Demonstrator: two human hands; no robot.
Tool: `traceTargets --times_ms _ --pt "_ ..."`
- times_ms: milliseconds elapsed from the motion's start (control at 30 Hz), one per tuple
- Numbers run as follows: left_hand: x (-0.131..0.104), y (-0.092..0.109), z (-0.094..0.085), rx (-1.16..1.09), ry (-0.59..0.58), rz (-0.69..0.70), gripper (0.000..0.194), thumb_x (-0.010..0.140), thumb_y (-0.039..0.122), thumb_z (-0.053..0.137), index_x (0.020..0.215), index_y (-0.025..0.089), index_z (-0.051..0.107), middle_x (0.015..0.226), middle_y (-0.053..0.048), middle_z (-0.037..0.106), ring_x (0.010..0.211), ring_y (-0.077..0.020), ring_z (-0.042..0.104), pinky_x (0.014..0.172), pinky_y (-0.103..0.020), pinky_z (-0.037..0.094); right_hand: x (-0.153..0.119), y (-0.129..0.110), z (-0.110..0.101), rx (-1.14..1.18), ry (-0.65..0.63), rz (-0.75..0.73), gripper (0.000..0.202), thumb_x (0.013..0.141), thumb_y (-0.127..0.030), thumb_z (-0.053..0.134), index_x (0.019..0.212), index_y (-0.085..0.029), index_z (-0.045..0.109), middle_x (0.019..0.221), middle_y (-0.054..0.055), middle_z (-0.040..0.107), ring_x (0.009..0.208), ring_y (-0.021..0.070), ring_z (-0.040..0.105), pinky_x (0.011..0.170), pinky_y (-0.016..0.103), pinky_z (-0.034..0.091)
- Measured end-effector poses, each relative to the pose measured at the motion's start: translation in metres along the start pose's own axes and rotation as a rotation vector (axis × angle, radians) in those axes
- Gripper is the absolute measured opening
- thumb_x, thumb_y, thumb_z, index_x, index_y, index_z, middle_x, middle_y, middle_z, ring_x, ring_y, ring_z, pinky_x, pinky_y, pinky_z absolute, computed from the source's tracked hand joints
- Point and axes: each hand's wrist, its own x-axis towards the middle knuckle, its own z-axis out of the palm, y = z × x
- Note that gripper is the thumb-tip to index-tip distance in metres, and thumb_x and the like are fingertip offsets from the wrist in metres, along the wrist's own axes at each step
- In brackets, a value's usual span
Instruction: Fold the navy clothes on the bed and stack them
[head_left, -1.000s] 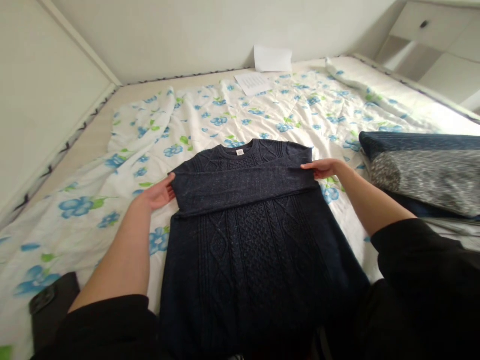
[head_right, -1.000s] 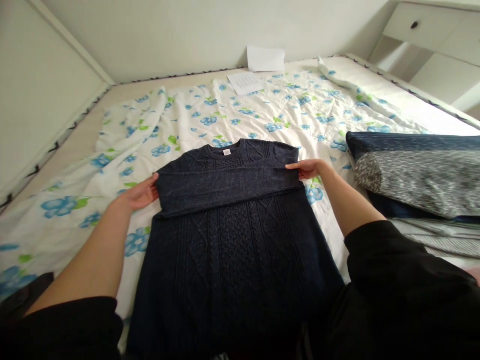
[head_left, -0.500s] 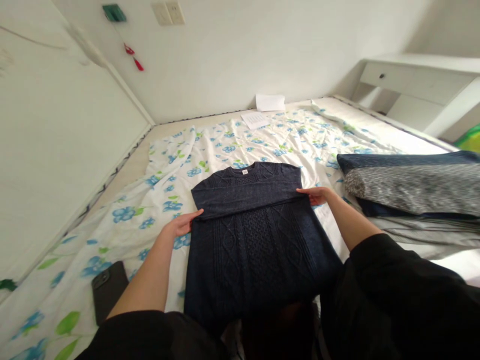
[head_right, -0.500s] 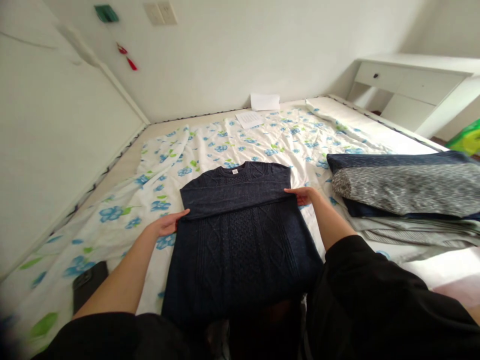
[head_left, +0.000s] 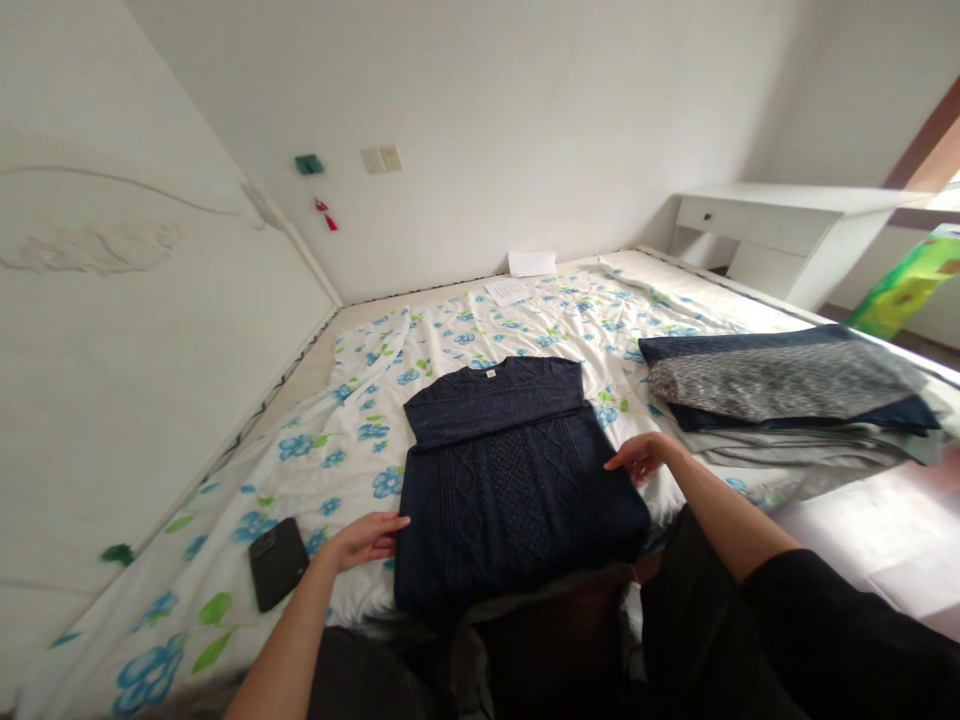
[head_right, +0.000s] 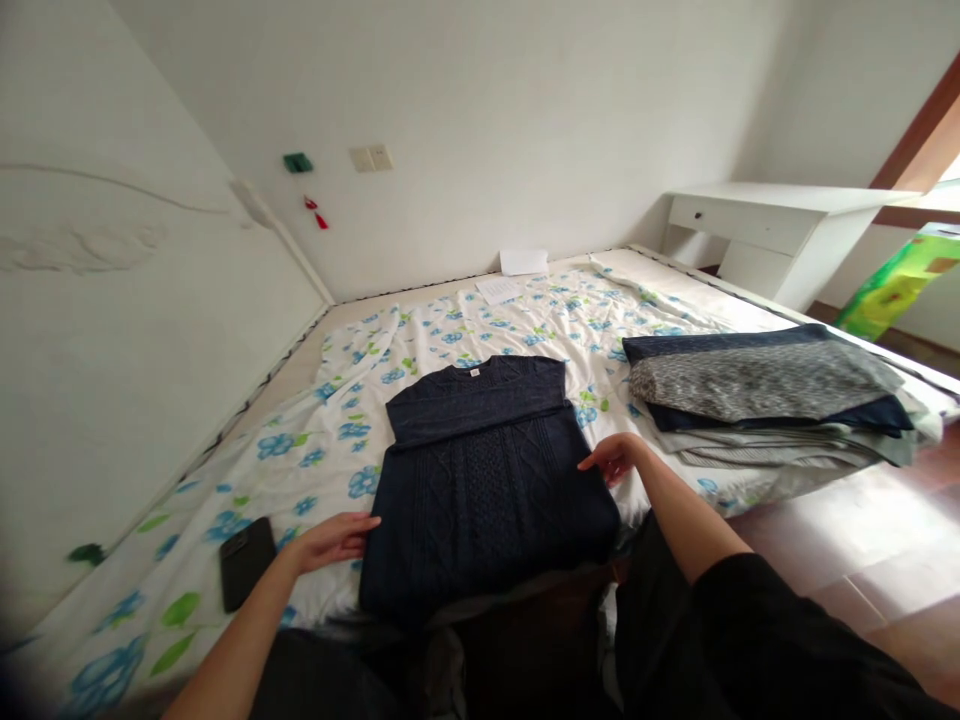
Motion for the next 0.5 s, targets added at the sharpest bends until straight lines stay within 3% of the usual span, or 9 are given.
traceTargets --times_ms 100,200,267,400,500 --pt "-0.021 -0.022 0.014 0.108 -0.040 -0.016 0.078 0.037 0.073 0.104 0.087 0.023 0.071 0.086 -0.004 0.079 0.077 -0.0216 0.073 0.075 -0.031 0.058 -0.008 0.013 0.018 -0.132 0.024 0.070 0.048 0.078 -0.050 0.102 0.083 -0.014 0.070 0.069 0.004 0.071 0.056 0.0133 0.068 0.056 0.021 0.059" --pt "-0.031 -0.041 0.032 0.204 0.024 0.066 0.076 0.032 0.075 0.100 0.074 0.023 0.065 0.063 0.001 0.063 0.063 -0.0197 0.061 0.060 -0.031 0.044 -0.016 0.026 0.029 -0.250 0.174 0.018 0.048 0.079 -0.046 0.101 0.074 -0.016 0.064 0.058 0.000 0.062 0.048 0.0107 0.059 0.048 0.019 0.048" --pt "-0.035 -0.049 0.040 0.207 0.067 0.150 0.076 0.030 0.076 0.097 0.071 0.023 0.062 0.058 0.003 0.056 0.060 -0.0189 0.055 0.058 -0.031 0.038 -0.024 0.039 0.029 -0.255 0.254 -0.025 0.050 0.079 -0.047 0.101 0.071 -0.018 0.062 0.054 -0.002 0.057 0.045 0.0098 0.053 0.047 0.019 0.043" --pt "-0.043 -0.049 0.050 0.271 0.116 0.221 0.070 0.040 0.075 0.094 0.070 0.024 0.058 0.059 0.003 0.054 0.062 -0.0195 0.054 0.061 -0.032 0.039 -0.038 0.063 0.028 -0.229 0.390 -0.103 0.050 0.078 -0.052 0.099 0.070 -0.019 0.062 0.052 -0.003 0.054 0.047 0.0107 0.050 0.050 0.022 0.039" --pt "-0.048 -0.044 0.055 0.390 0.176 0.248 0.063 0.049 0.072 0.092 0.073 0.025 0.057 0.057 0.005 0.050 0.062 -0.0205 0.054 0.061 -0.031 0.039 -0.041 0.071 0.038 -0.303 0.573 -0.169 0.045 0.080 -0.051 0.095 0.068 -0.021 0.064 0.056 0.001 0.059 0.062 0.0185 0.064 0.059 0.026 0.046"
